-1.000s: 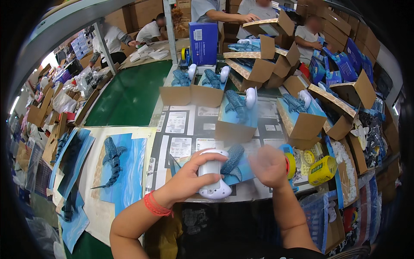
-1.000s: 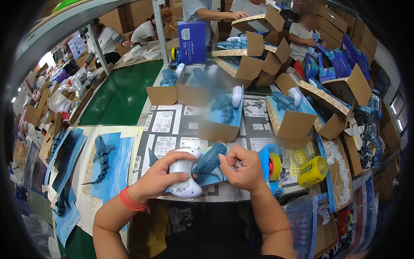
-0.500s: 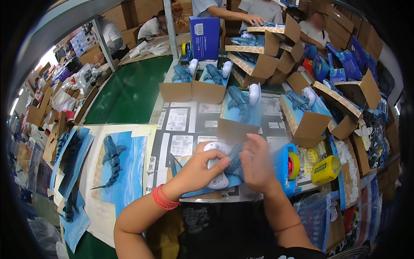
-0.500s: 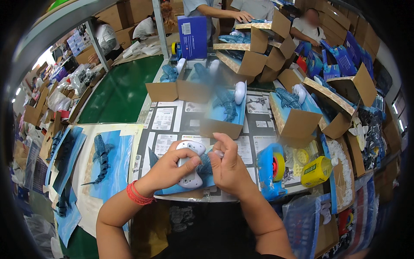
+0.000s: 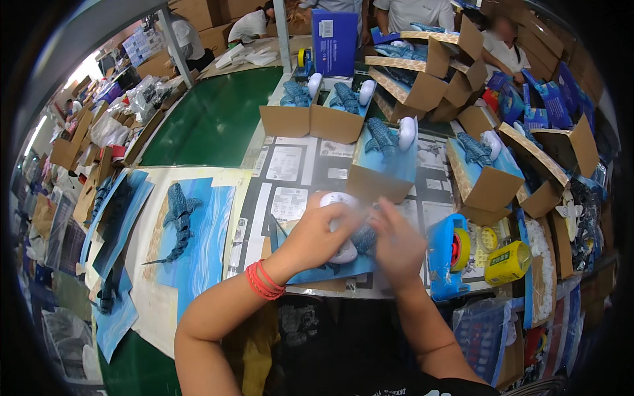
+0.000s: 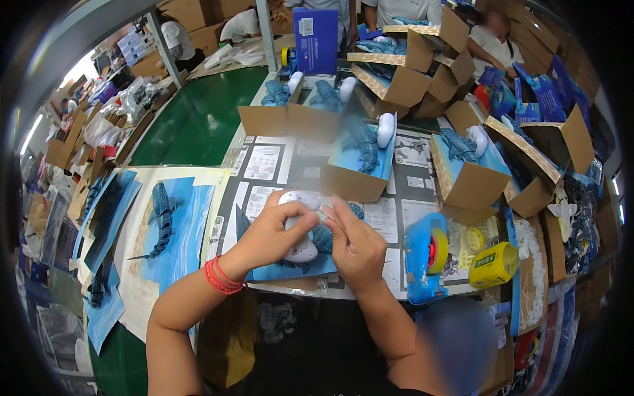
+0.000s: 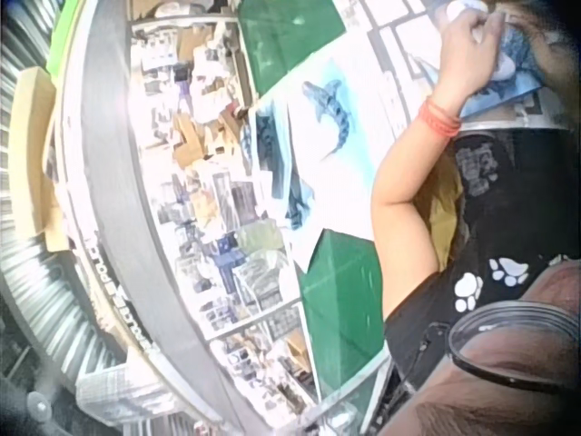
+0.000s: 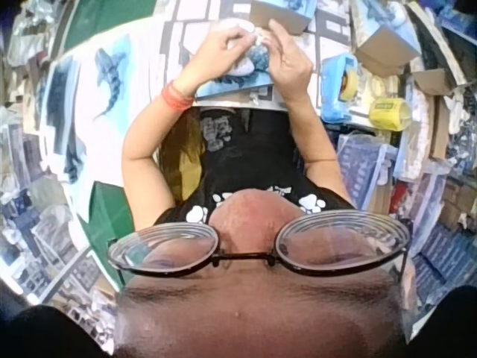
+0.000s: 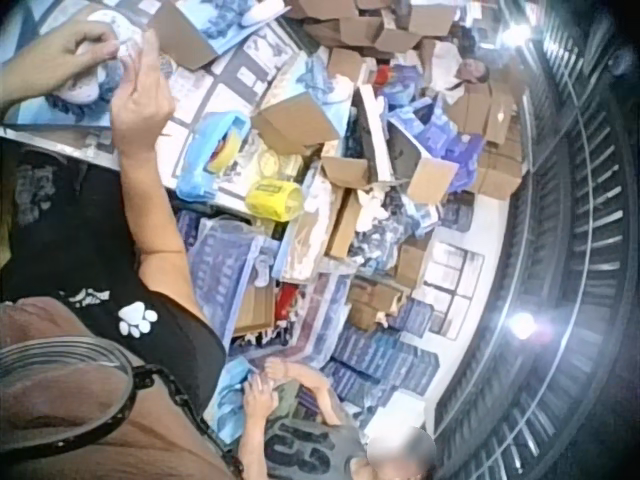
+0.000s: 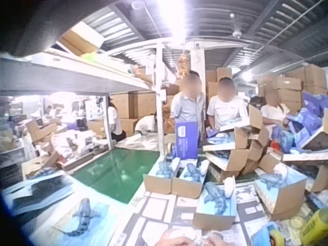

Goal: The person repeatedly places a blue whale-shaped toy into a clear plastic bag, then into a small cardboard box, and seals the box with tape. The process is repeated multiple times with new items.

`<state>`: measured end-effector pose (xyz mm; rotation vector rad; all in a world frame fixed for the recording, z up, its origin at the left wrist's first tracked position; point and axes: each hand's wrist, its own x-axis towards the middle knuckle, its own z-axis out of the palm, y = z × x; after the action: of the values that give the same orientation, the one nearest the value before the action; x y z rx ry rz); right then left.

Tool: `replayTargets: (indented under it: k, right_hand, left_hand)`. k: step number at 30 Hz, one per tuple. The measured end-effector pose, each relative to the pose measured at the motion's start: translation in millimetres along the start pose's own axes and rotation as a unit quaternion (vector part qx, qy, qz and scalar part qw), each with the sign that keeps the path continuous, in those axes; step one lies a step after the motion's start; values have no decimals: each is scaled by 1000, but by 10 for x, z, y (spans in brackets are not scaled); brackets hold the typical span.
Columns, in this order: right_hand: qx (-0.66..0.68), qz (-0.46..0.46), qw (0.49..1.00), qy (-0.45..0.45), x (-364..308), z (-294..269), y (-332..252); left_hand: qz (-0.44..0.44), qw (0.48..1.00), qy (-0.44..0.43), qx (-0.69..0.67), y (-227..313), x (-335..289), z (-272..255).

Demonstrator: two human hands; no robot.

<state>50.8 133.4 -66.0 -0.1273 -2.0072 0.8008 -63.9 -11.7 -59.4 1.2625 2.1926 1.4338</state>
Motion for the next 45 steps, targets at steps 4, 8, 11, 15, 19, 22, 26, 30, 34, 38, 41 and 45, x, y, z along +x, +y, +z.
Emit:
replayTargets:
  k: [4,8,11,15,19,22,26,30,34,38,41,45]
  right_hand:
    - [11,-107,993,38,-53,26,61]
    - [4,-105,994,28,-202,-13,106]
    - [131,0,991,-15,-265,-91,76]
    - [93,-25,992,-76,-198,-307,133]
    - [1,-68,993,-95,-162,-424,137]
    - [-28,-16,996,-83,-169,-459,31]
    - [-40,8,997,-70,-213,-535,154]
    - [92,53,987,-119,-112,-635,312]
    - [58,116,991,-40,-257,-683,477]
    - [131,285,950,-6,-675,-785,585]
    - [228,379,897,27,-1056,-796,468]
    - [218,513,830,13,-1360,-653,573]
  left_hand:
    - [-2,1000,-12,-23,78,-12,54]
    - [-36,996,-56,-51,225,31,66]
    - [37,998,-46,-7,179,64,64]
    - [54,991,-117,-17,383,146,76]
    - [36,986,-162,31,452,193,70]
    - [104,977,-155,106,496,242,104]
    - [34,983,-144,111,656,351,146]
    - [79,975,-169,121,678,499,204]
    - [109,975,-161,106,533,587,396]
    - [143,981,-93,94,292,581,628]
    - [45,982,-163,80,272,518,792]
    - [116,966,-177,147,169,535,957]
